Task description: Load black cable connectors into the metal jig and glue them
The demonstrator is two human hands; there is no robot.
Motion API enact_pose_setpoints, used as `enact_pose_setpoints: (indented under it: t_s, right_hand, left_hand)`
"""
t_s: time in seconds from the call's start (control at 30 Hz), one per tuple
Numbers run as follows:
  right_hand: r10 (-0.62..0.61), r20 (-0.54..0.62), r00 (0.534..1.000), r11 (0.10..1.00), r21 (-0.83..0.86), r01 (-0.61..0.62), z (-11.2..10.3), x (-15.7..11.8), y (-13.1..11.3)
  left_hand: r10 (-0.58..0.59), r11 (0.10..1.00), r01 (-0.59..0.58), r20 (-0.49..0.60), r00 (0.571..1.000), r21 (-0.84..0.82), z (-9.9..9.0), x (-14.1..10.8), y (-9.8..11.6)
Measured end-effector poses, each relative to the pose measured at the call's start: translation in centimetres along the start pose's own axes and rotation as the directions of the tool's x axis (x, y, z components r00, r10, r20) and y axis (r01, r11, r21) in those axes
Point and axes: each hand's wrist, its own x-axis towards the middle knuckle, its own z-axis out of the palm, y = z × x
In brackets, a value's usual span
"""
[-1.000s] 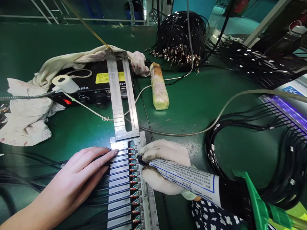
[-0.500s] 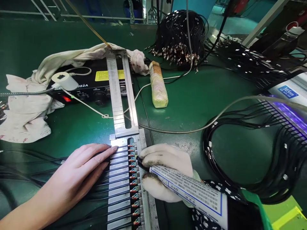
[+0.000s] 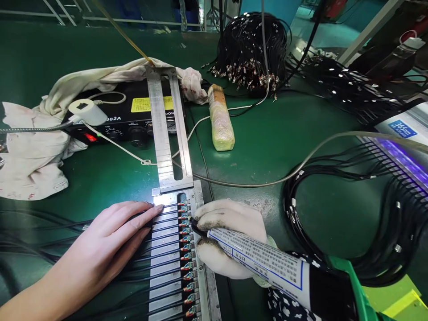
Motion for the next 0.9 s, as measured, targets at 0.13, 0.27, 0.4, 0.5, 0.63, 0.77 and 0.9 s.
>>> enact_pose_setpoints:
  t_s: [0.13, 0.27, 0.4, 0.5, 0.63, 0.77, 0.9]
  right_hand:
    - [-0.024, -0.006, 1.000, 1.000, -0.007, 0.024, -0.05, 0.20, -0.23]
    - [-0.020, -0.007, 1.000, 1.000, -0.013, 0.020, 0.00, 0.19, -0.36]
    - [-0.027, -0.009, 1.000, 1.000, -0.008, 0.026, -0.01, 0.18, -0.26]
    - [-0.030, 0.002, 1.000, 1.000, -0.009, 0.030, -0.09, 0.22, -0.18]
    - [-0.024, 0.007, 1.000, 1.000, -0.012, 0.025, -0.14, 0.18, -0.12]
    - [0.010, -0.002, 1.000, 1.000, -0.002, -0.010, -0.01, 0.09, -0.02]
    - [-0.003, -0.028, 1.000, 1.000, 0.011, 0.003, 0.16, 0.25, 0.07]
  left_hand:
    - [0.000, 1.000, 0.000, -0.007, 1.000, -0.001, -0.12, 0.01, 0.03]
    - [-0.012, 1.000, 0.012, -0.003, 1.000, -0.001, -0.16, -0.14, 0.04]
    - [-0.011, 1.000, 0.011, -0.003, 1.000, 0.002, -0.06, -0.10, 0.05]
    - [-0.013, 1.000, 0.013, 0.002, 1.000, 0.002, -0.03, -0.01, 0.07]
    - [-0.013, 1.000, 0.013, -0.002, 1.000, 0.010, -0.08, -0.04, 0.15]
    - [-0.017, 1.000, 0.017, -0.002, 1.000, 0.005, -0.15, -0.19, 0.19]
    - [-0.027, 1.000, 0.027, -0.002, 1.000, -0.004, -0.13, -0.16, 0.11]
